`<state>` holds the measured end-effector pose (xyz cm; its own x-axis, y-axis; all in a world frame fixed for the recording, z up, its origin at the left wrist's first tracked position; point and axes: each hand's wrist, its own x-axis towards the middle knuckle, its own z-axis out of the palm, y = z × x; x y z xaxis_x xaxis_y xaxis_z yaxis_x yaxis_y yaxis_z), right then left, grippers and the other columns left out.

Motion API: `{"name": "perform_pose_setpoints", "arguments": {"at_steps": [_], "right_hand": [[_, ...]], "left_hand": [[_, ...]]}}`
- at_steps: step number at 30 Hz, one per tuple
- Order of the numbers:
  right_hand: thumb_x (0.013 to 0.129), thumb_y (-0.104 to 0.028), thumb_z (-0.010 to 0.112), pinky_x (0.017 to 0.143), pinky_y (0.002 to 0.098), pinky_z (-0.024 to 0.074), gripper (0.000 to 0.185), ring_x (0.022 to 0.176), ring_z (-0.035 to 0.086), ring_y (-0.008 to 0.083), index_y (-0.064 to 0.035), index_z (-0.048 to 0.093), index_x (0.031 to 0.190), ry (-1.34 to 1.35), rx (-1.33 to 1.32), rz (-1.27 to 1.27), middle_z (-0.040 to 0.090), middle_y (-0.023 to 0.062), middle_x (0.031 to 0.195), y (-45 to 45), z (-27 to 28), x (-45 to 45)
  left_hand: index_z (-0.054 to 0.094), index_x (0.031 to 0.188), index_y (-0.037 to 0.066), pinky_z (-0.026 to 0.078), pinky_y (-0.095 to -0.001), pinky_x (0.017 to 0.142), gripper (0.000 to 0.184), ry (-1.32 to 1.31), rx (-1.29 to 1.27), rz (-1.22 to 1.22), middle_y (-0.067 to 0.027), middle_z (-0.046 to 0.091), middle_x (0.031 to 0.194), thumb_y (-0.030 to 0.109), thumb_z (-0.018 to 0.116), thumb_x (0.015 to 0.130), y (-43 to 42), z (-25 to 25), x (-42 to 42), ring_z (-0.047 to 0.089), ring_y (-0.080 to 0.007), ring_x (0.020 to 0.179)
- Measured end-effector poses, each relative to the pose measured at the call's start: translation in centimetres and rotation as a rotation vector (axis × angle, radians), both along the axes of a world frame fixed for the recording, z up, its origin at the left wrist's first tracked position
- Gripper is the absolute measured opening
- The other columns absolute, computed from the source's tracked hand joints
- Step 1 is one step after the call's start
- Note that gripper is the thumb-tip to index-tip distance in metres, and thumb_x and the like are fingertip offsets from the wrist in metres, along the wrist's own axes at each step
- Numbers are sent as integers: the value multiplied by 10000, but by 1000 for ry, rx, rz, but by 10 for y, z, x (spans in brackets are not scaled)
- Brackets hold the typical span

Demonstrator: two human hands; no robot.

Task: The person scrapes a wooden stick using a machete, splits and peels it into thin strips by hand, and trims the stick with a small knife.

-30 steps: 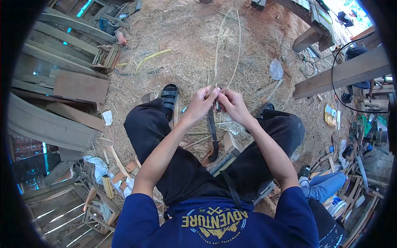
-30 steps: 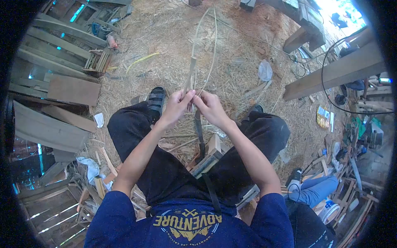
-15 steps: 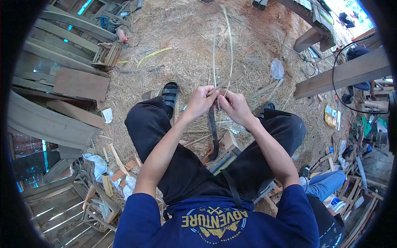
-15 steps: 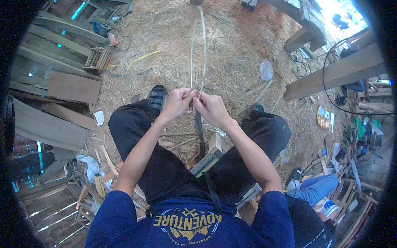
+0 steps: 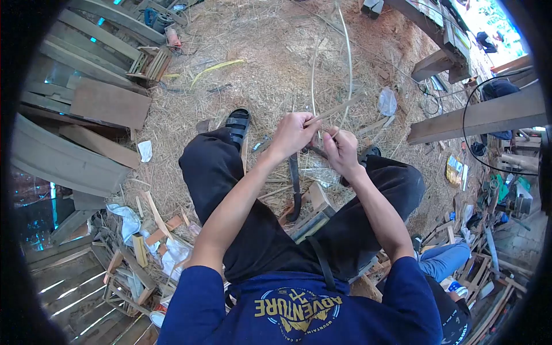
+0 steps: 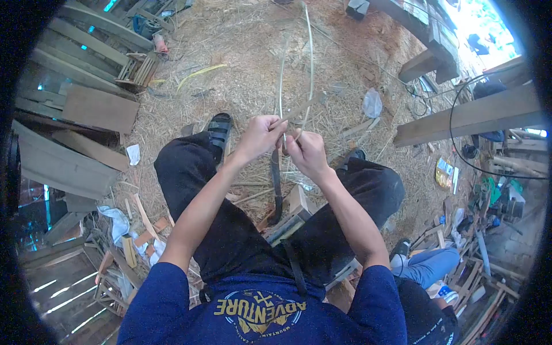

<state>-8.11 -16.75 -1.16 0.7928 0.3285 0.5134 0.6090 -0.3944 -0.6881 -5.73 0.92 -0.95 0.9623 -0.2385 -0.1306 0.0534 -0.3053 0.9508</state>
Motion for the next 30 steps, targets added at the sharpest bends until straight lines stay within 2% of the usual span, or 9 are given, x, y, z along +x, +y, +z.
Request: {"name": "perform_pose_setpoints", "arguments": {"at_steps": [5,8,11,14,19,22,25,28,30], "right_hand": [[986,-107,592,525,378,427,156,520,548,237,-23,580,856,92,-25,-27,514,93,609,-1,-8,-1],[1029,-151,565,563,323,435,159,593,538,137,-10,612,975,285,42,-55,530,54,680,20,8,1],[1057,-192,542,598,247,418,191,669,504,59,-18,619,1071,652,367,2,537,3,761,20,-4,5],[1069,-224,526,580,202,385,209,654,475,28,-41,627,1069,791,466,86,522,-31,757,16,-13,14],[1034,-227,484,585,206,396,226,641,554,66,-104,553,857,1045,820,-114,592,-8,772,26,-4,11],[1020,-247,484,612,250,421,222,637,544,104,-121,549,849,1030,947,-139,567,-13,752,29,2,11],[1015,-325,460,621,303,417,296,633,501,135,-138,493,787,1193,1122,-126,513,-16,712,26,-8,20],[1031,-401,389,663,280,369,365,672,442,119,-157,429,763,1194,1066,-81,450,-33,701,17,7,17],[1021,-389,419,616,275,355,372,625,425,112,-157,425,730,1180,1113,-108,415,-36,652,14,16,16]], "left_hand": [[689,807,6,485,-305,507,277,-22,-11,66,-59,647,591,225,640,970,3,-17,4,634,-106,546],[677,831,0,478,-289,515,288,31,-75,135,-38,635,618,226,614,997,11,-7,7,612,-84,568],[667,858,1,466,-268,530,293,70,-192,128,-13,630,664,226,586,1027,14,-17,5,591,-64,595],[667,875,10,457,-257,544,295,100,-261,133,-3,639,702,236,572,1039,12,-21,1,588,-62,608],[678,876,13,437,-252,528,303,54,-247,150,-2,631,677,264,596,1023,1,-14,-10,592,-62,606],[684,858,7,458,-271,517,247,-40,-100,186,-18,626,622,210,620,982,-6,-9,-9,600,-80,575],[676,838,8,449,-294,514,249,-28,-199,250,-20,625,611,231,657,948,-18,-2,-11,583,-85,566],[653,804,10,418,-297,503,279,-144,-118,226,-11,602,597,256,685,932,-25,-32,-10,540,-67,561],[637,783,11,396,-291,498,299,-142,-186,209,-5,588,599,266,694,929,-31,-35,-12,515,-51,575]]}}
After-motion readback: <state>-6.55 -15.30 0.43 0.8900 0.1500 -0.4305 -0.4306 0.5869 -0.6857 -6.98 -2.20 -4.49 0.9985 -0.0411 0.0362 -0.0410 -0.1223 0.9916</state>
